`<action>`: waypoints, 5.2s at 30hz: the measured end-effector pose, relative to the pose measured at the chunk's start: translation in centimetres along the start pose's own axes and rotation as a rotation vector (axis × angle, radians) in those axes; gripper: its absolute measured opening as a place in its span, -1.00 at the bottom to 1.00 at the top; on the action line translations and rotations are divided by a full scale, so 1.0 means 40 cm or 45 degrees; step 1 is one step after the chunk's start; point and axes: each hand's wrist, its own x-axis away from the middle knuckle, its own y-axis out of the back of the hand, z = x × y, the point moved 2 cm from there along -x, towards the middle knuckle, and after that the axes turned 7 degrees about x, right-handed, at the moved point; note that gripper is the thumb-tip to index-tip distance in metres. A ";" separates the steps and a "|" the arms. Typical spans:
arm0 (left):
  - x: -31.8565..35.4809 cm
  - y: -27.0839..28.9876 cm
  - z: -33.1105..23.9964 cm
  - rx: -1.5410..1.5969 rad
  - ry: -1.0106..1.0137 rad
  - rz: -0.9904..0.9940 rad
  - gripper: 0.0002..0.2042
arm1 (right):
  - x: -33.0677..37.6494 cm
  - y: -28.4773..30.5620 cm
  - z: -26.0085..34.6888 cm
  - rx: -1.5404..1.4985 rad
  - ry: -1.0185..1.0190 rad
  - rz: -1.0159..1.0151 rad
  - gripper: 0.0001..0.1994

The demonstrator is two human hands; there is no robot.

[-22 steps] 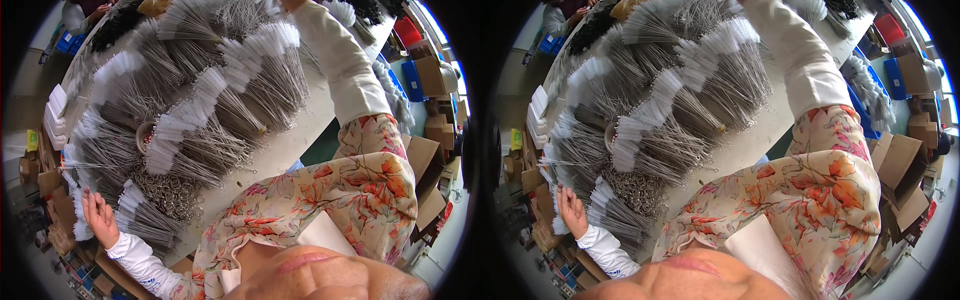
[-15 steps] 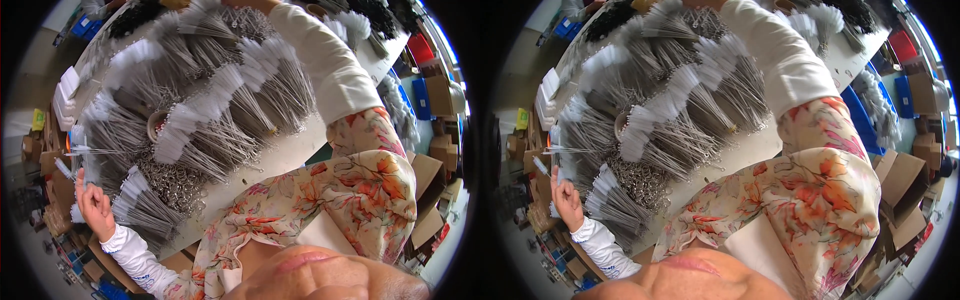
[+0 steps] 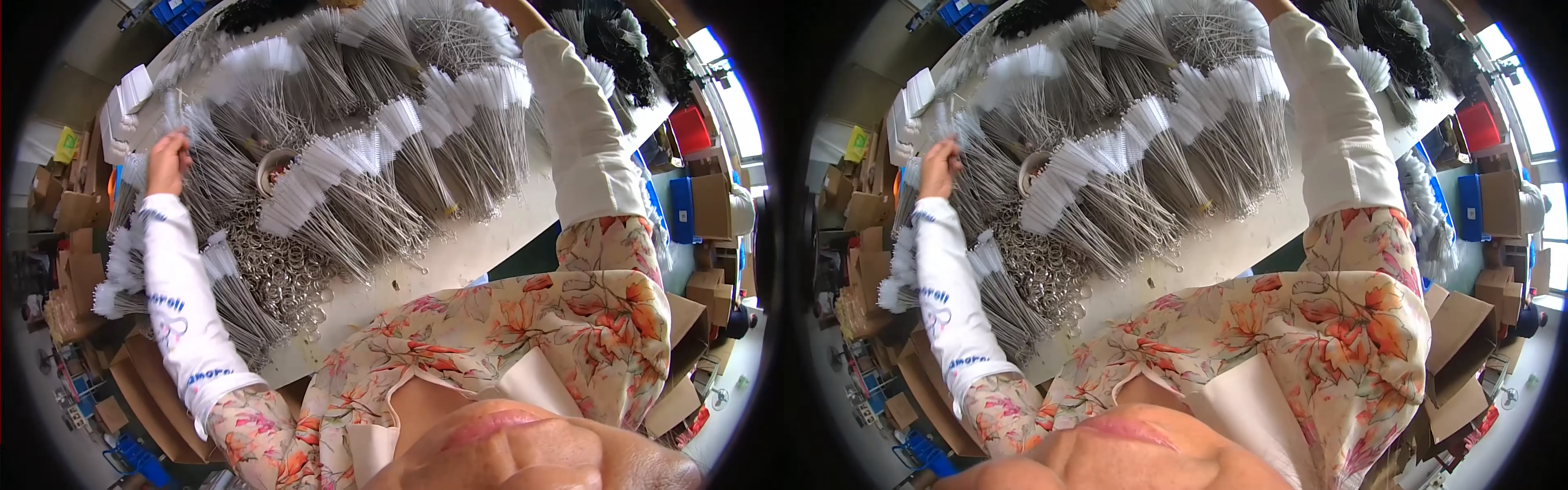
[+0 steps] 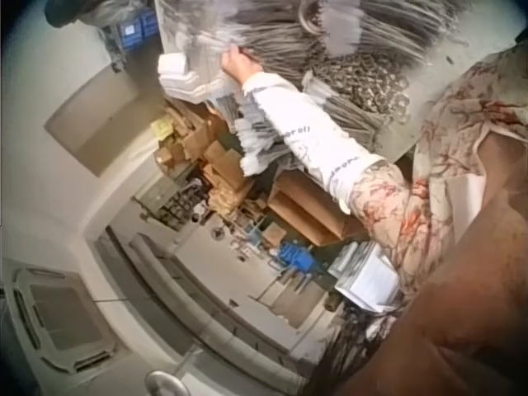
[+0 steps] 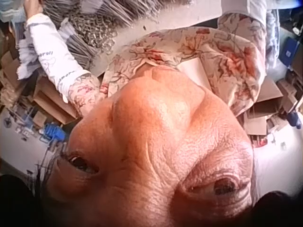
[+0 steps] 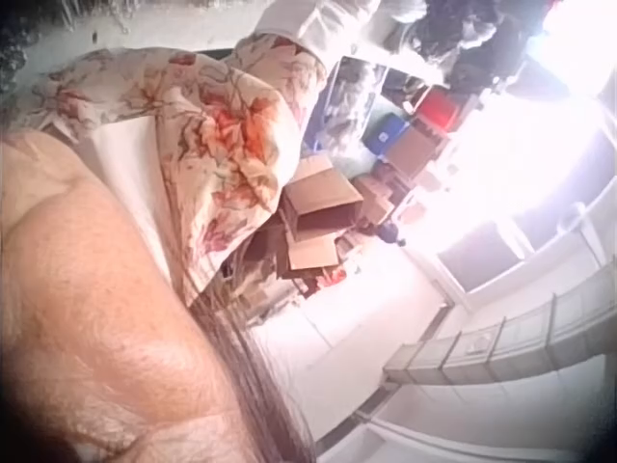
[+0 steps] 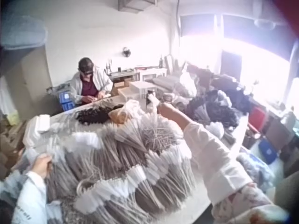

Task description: Assembling small metal rings onto the twisted wire shafts of white plastic brushes.

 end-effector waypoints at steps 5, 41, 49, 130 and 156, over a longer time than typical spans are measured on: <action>0.187 0.194 -0.013 -0.134 0.212 -0.461 -0.83 | -0.082 -0.338 0.484 0.568 -0.388 -0.360 -0.69; 1.250 -0.115 0.102 0.793 -0.407 -1.143 -0.74 | -0.128 -0.639 1.010 0.233 0.557 -0.786 -0.56; 1.164 -0.130 0.113 0.845 -0.417 -0.836 -0.73 | -0.107 -0.557 1.098 1.064 0.079 -0.383 -0.57; 0.848 -0.288 0.085 0.374 -0.433 -0.144 -0.86 | 0.614 -0.864 1.359 -1.257 0.233 0.279 -0.83; 0.955 -0.313 -0.030 0.163 -0.396 -0.152 -0.79 | 0.664 -0.847 1.408 -0.054 1.364 -0.639 -0.77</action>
